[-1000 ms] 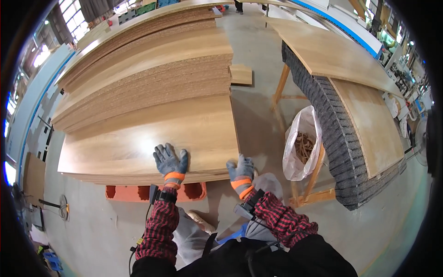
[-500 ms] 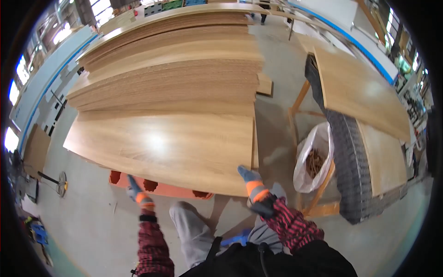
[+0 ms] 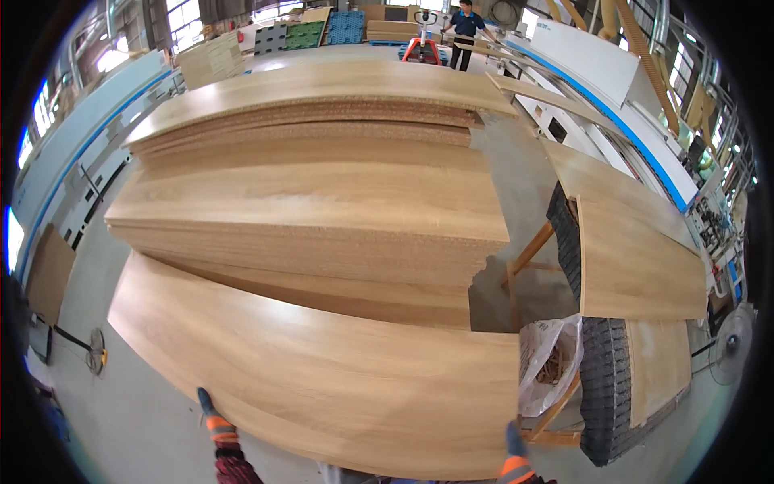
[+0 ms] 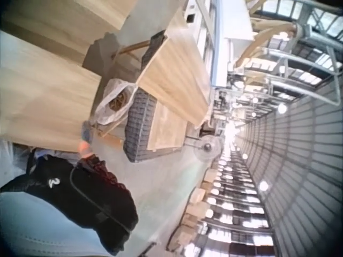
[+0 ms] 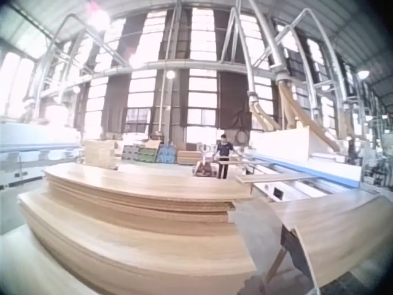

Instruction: Stack and organize large wooden boards in a furniture manufacturing facility.

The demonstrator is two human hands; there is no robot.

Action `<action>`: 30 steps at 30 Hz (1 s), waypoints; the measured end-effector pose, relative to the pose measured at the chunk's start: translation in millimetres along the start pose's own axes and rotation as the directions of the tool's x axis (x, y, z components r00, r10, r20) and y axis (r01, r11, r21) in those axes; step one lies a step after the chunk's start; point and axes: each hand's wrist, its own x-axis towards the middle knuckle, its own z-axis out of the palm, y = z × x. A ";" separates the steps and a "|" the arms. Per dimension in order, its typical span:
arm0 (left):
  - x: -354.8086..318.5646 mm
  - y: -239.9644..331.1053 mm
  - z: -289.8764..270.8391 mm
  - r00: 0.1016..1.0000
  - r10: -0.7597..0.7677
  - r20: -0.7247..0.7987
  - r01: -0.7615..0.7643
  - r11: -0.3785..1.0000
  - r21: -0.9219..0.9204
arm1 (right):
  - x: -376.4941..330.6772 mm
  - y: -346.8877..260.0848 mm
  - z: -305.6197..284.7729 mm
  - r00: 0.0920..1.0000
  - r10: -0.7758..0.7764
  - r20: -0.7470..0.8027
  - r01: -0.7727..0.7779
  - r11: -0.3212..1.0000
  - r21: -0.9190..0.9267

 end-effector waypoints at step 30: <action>119.8 151.8 490.1 0.973 0.171 0.153 -0.182 0.982 0.057 | 302.6 -604.4 -225.1 0.848 -0.509 -0.149 0.517 0.732 0.443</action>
